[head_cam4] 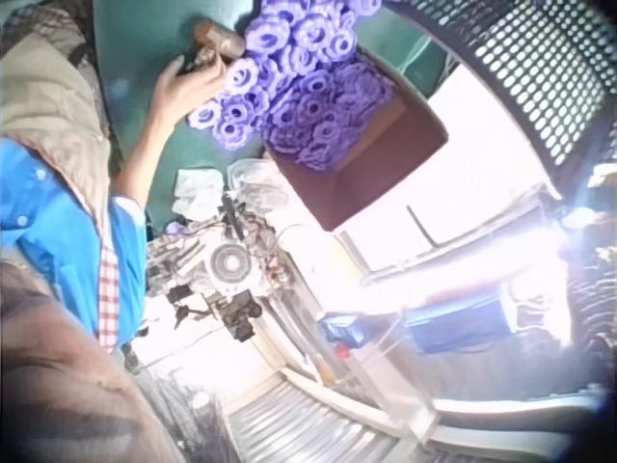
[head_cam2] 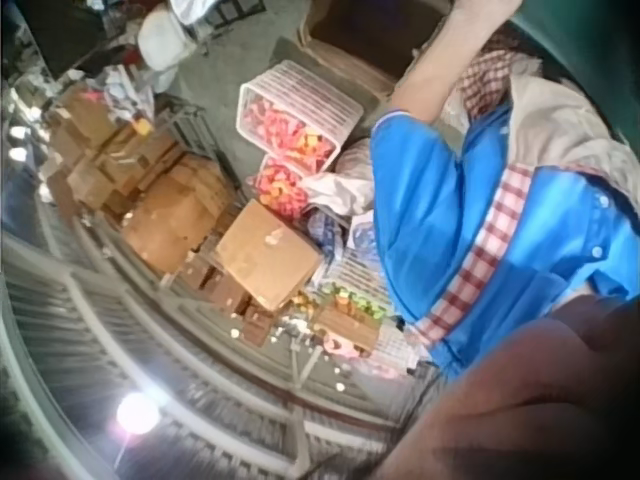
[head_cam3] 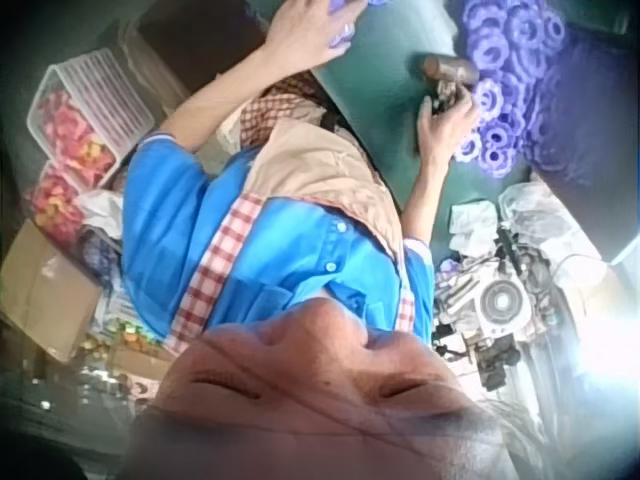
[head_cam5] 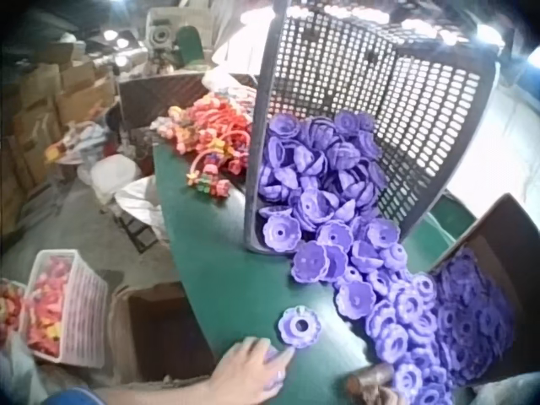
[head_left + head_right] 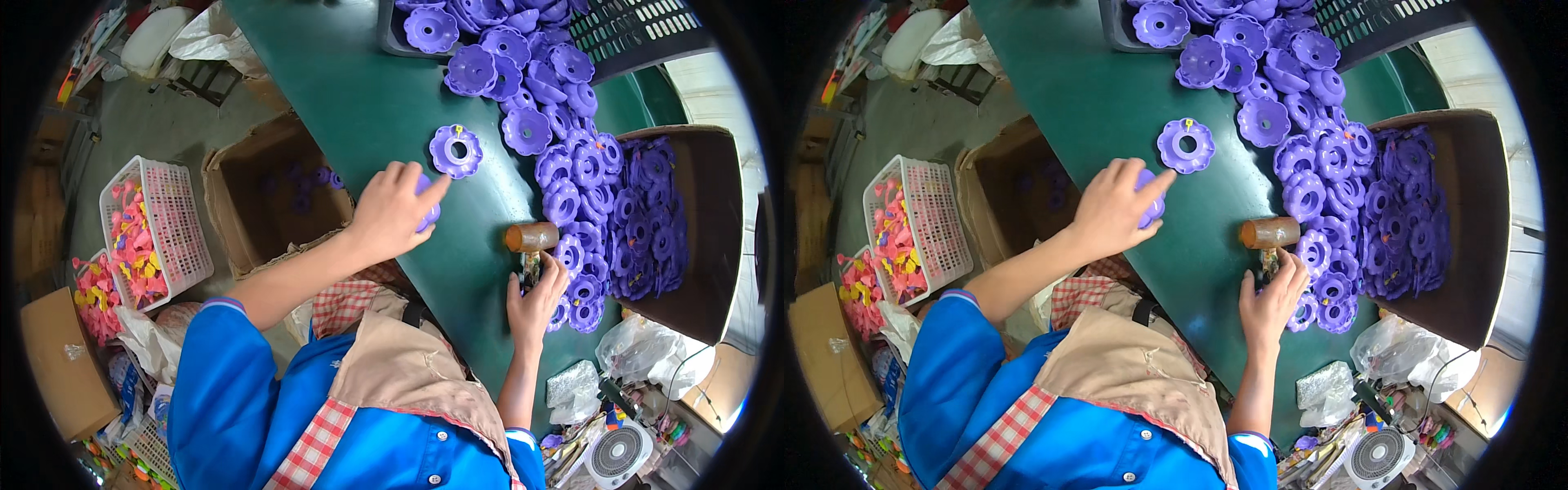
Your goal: The person repeatedly picks up two purple flower-shaped plastic parts, aligns them, and presses them together by hand. The assembled units are placed on the green worktable among many similar parts. The person handles the parts one at a time throughout the clip.
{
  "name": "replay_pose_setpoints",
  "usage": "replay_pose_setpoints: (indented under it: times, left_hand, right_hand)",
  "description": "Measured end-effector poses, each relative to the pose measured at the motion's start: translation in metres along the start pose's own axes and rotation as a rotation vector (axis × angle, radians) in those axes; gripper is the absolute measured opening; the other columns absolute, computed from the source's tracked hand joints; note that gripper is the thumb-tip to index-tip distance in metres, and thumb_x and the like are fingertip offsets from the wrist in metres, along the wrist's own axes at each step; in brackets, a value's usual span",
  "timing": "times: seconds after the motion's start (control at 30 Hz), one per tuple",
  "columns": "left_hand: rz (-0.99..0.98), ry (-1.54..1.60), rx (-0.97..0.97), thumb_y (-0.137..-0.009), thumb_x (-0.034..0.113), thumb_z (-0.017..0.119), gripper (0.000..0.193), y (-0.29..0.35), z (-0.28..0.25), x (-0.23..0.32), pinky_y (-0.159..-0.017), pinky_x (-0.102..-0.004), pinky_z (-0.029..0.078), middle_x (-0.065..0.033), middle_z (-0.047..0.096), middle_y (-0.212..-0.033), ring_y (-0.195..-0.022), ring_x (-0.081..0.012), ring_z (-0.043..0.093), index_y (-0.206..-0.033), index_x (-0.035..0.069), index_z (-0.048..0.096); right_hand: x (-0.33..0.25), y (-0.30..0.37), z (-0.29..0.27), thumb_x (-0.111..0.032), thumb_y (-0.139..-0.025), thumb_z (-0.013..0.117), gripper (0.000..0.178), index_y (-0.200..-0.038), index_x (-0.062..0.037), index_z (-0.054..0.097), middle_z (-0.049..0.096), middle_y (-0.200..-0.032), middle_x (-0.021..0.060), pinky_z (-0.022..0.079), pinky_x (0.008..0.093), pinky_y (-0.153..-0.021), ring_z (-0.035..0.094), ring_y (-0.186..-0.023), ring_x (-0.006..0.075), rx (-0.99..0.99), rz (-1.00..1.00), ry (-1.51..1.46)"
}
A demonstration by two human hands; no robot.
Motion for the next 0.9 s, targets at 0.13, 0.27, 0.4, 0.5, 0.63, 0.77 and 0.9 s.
replay_pose_setpoints:
  times: [0.13,0.27,0.4,0.5,0.63,0.77,0.9]
  left_hand:
    - [0.139,-0.004,0.053,-0.069,0.043,0.095,0.1,0.001,0.017,0.005,-0.107,-0.0552,0.046,-0.0135,0.053,-0.138,-0.127,-0.0376,0.051,-0.154,0.01,0.054]
    - [-0.022,0.149,0.284,-0.059,0.042,0.101,0.111,0.018,0.013,-0.008,-0.112,-0.0529,0.039,-0.0143,0.053,-0.142,-0.136,-0.0401,0.048,-0.152,0.006,0.052]
    - [-0.206,0.109,0.261,-0.058,0.042,0.101,0.107,0.03,0.027,-0.007,-0.113,-0.0525,0.036,-0.0151,0.055,-0.139,-0.132,-0.0385,0.05,-0.146,0.002,0.053]
    - [-0.177,0.063,0.357,-0.059,0.045,0.099,0.104,0.026,0.039,-0.009,-0.112,-0.0535,0.036,-0.0137,0.054,-0.135,-0.13,-0.0374,0.049,-0.142,0.003,0.055]
    - [-0.188,0.067,0.32,-0.06,0.043,0.099,0.104,0.034,0.037,-0.009,-0.114,-0.0552,0.035,-0.0148,0.053,-0.135,-0.13,-0.0388,0.048,-0.145,0.004,0.053]
    - [-0.262,0.056,0.388,-0.061,0.042,0.1,0.111,0.043,0.03,-0.019,-0.116,-0.0577,0.032,-0.0175,0.049,-0.141,-0.134,-0.0411,0.045,-0.151,0.003,0.048]
    - [-0.322,-0.212,0.597,-0.067,0.042,0.099,0.119,0.07,-0.004,-0.044,-0.121,-0.064,0.024,-0.0224,0.032,-0.161,-0.149,-0.0447,0.03,-0.16,0.001,0.037]
  right_hand:
    - [0.024,-0.011,0.017,0.005,-0.086,0.072,0.056,-0.139,-0.0019,0.054,0.069,-0.117,0.0197,0.05,0.0468,-0.101,0.068,-0.108,0.0324,-0.068,0.161,-0.137]
    - [-0.013,-0.025,-0.02,0.01,-0.095,0.065,0.049,-0.141,0.0003,0.053,0.073,-0.117,0.016,0.055,0.0283,-0.081,0.069,-0.091,0.0177,0.021,0.073,-0.599]
    - [-0.068,-0.013,-0.046,-0.022,-0.107,0.061,0.031,-0.122,0.0048,0.062,0.073,-0.103,0.0176,0.052,0.0296,-0.064,0.065,-0.067,0.0169,0.02,-0.204,-0.95]
    - [-0.087,-0.005,0.012,-0.016,-0.101,0.071,0.035,-0.129,0.0041,0.064,0.074,-0.086,0.0133,0.054,0.0328,-0.067,0.066,-0.067,0.018,-0.271,-0.174,-0.798]
    - [-0.079,-0.017,0.017,-0.008,-0.102,0.072,0.04,-0.138,0.0043,0.061,0.073,-0.082,0.0104,0.053,0.0302,-0.063,0.064,-0.069,0.0091,-0.336,-0.049,-0.61]
    - [-0.019,-0.009,0.024,-0.01,-0.1,0.073,0.056,-0.153,-0.0006,0.056,0.072,-0.102,0.0163,0.055,0.0354,-0.074,0.068,-0.083,0.0222,-0.102,0.102,-0.406]
    - [-0.009,-0.023,0.006,-0.002,-0.089,0.077,0.062,-0.148,0.0006,0.058,0.061,-0.139,0.0225,0.05,0.0484,-0.106,0.06,-0.126,0.0414,0.178,-0.164,-0.126]
Point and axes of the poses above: each hand's wrist, its own y-axis away from the middle knuckle, its own z-axis out of the palm, x = y × z, the point moved 2 cm from there along -y, towards the middle knuckle
